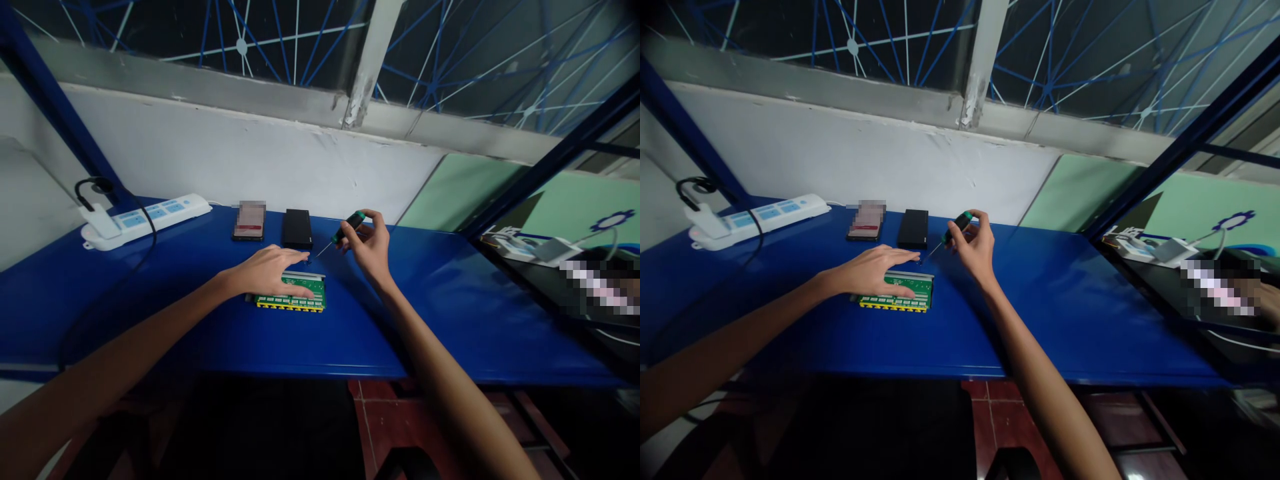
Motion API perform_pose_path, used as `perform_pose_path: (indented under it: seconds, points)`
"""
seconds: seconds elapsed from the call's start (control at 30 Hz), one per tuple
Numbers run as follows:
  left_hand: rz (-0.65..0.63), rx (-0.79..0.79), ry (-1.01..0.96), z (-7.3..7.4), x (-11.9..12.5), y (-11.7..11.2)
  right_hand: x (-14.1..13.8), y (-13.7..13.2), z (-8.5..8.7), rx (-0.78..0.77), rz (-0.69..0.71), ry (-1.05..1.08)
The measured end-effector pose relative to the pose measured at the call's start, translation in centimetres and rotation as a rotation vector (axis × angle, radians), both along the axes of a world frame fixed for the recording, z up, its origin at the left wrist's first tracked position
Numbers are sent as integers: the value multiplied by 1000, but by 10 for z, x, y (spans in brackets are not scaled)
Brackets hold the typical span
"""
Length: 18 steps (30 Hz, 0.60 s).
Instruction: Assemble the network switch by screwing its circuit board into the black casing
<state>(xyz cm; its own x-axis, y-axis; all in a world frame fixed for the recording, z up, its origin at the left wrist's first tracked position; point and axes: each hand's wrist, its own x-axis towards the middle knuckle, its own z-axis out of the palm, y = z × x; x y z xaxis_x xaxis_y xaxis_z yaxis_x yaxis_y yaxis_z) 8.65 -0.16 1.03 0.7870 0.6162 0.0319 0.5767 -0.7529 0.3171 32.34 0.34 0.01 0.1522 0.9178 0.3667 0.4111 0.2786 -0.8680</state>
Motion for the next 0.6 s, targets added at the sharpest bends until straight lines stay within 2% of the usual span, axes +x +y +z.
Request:
perform_pose_path:
  seconds: [0.3, 0.43, 0.6]
  points:
    - [-39, 68, -56, -15, -1, 6, -3, 2, -3, 107, 38, 101]
    - [-35, 93, -72, -14, 0, 6, -3, 3, -2, 164, 70, 170]
    - [26, 157, -157, -13, -2, 10, -4, 2, 4, 143, 52, 267]
